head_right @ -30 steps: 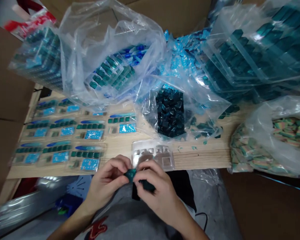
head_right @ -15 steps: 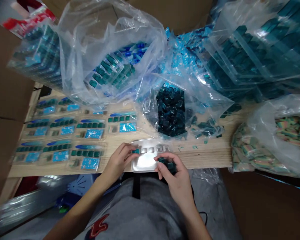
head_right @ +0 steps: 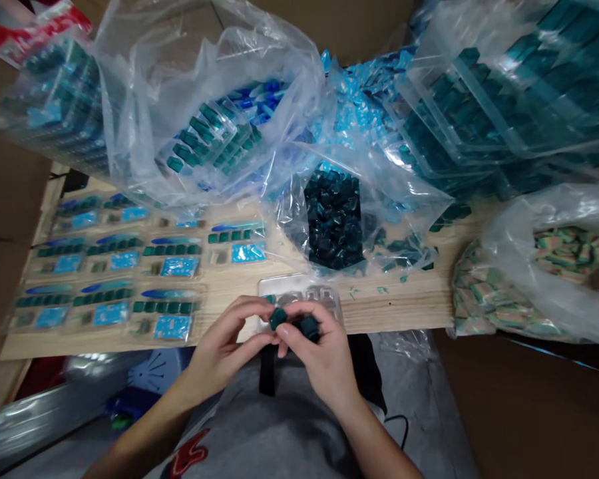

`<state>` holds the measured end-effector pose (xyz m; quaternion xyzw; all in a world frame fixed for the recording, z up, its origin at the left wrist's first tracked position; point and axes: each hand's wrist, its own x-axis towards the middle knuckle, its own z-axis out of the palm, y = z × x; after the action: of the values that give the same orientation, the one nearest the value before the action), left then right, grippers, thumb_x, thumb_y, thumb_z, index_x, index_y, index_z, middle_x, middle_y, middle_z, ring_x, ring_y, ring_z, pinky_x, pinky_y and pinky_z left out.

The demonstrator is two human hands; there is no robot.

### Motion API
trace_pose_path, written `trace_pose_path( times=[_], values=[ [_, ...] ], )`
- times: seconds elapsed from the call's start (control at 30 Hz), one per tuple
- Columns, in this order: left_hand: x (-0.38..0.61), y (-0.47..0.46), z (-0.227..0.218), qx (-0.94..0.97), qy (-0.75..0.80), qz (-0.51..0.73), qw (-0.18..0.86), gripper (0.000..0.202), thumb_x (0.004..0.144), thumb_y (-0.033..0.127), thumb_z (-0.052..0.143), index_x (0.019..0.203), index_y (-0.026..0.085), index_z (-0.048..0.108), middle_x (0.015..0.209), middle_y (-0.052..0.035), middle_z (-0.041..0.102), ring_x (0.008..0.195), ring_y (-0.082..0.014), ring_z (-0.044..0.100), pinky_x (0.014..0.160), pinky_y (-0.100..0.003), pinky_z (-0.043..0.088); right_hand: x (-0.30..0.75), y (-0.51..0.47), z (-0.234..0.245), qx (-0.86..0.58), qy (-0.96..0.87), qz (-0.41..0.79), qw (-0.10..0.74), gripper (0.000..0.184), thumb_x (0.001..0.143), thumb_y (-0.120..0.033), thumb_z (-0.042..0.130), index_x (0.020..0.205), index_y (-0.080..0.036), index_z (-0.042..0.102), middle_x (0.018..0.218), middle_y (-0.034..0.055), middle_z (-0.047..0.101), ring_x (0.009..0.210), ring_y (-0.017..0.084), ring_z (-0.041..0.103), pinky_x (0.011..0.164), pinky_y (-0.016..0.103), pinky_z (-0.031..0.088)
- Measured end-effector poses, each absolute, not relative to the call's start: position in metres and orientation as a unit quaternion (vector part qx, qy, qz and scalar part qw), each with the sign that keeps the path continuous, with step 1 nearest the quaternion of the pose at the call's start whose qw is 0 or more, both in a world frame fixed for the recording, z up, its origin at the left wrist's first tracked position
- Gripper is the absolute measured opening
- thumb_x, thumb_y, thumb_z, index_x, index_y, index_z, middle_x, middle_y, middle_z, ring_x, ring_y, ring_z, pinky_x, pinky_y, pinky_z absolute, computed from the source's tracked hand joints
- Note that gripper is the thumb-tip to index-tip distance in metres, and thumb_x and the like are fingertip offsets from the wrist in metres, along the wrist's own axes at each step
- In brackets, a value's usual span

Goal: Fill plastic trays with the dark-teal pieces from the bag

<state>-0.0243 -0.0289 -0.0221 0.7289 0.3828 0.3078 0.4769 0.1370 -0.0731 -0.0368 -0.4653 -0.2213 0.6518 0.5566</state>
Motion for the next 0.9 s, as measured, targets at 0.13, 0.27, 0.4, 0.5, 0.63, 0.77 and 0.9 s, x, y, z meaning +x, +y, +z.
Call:
trace_pose_path(
  times=[0.13,0.27,0.4,0.5,0.63,0.77,0.9],
  values=[
    [-0.019,-0.027,-0.014,0.694,0.364,0.307,0.539,0.027,0.09,0.021,0.06,0.116,0.027,0.06,0.102,-0.0048,0.057,0.094,-0.0165,0.057,0.084,-0.028,0.048,0.139,-0.072,-0.029,-0.452,-0.237,0.651,0.562,0.01,0.077,-0.029,0.074,0.083,-0.024,0.067,0.074,-0.0019,0.068,0.051,0.009,0.059,0.051,0.022,0.05],
    [-0.017,-0.023,-0.01,0.669,0.335,0.298,0.593,0.015,0.087,0.02,0.063,0.101,0.024,0.06,0.101,-0.0049,0.056,0.097,-0.0162,0.056,0.086,-0.028,0.047,0.143,-0.071,-0.021,-0.468,-0.307,0.622,0.547,0.008,0.076,-0.028,0.073,0.074,-0.022,0.068,0.087,0.0003,0.065,0.047,0.006,0.053,0.049,0.022,0.048],
    [-0.013,-0.022,-0.006,0.597,0.308,0.322,0.668,0.021,0.079,0.025,0.073,0.084,0.02,0.054,0.09,-0.0018,0.054,0.084,-0.0127,0.056,0.074,-0.023,0.048,0.143,-0.07,-0.016,-0.448,-0.299,0.657,0.527,0.013,0.078,-0.031,0.071,0.073,-0.021,0.065,0.076,-0.0019,0.06,0.046,0.006,0.05,0.047,0.021,0.046],
    [-0.008,-0.023,-0.004,0.553,0.317,0.344,0.689,0.032,0.073,0.031,0.079,0.076,0.019,0.049,0.083,0.0005,0.052,0.075,-0.01,0.054,0.064,-0.019,0.046,0.14,-0.072,-0.016,-0.413,-0.26,0.693,0.532,0.015,0.079,-0.033,0.071,0.074,-0.021,0.063,0.071,-0.0028,0.058,0.047,0.006,0.049,0.047,0.02,0.044],
    [-0.004,-0.023,-0.003,0.517,0.356,0.364,0.688,0.038,0.069,0.038,0.081,0.076,0.019,0.049,0.074,0.0023,0.053,0.068,-0.0092,0.053,0.061,-0.018,0.044,0.135,-0.075,-0.018,-0.392,-0.216,0.695,0.563,0.014,0.078,-0.032,0.073,0.077,-0.021,0.064,0.068,-0.003,0.059,0.048,0.007,0.051,0.044,0.018,0.04],
    [-0.003,-0.024,-0.003,0.503,0.392,0.384,0.667,0.042,0.065,0.047,0.08,0.082,0.02,0.054,0.073,0.0021,0.057,0.067,-0.0102,0.055,0.063,-0.02,0.045,0.136,-0.075,-0.018,-0.404,-0.199,0.688,0.569,0.015,0.078,-0.035,0.073,0.08,-0.022,0.067,0.06,-0.0028,0.061,0.044,0.007,0.049,0.041,0.019,0.037],
    [-0.004,-0.025,-0.002,0.518,0.398,0.387,0.652,0.042,0.065,0.049,0.08,0.079,0.019,0.053,0.071,0.0022,0.056,0.063,-0.0099,0.053,0.058,-0.02,0.045,0.139,-0.072,-0.016,-0.398,-0.202,0.71,0.545,0.019,0.078,-0.038,0.073,0.089,-0.022,0.07,0.052,-0.004,0.059,0.042,0.008,0.048,0.041,0.019,0.037]
  ],
)
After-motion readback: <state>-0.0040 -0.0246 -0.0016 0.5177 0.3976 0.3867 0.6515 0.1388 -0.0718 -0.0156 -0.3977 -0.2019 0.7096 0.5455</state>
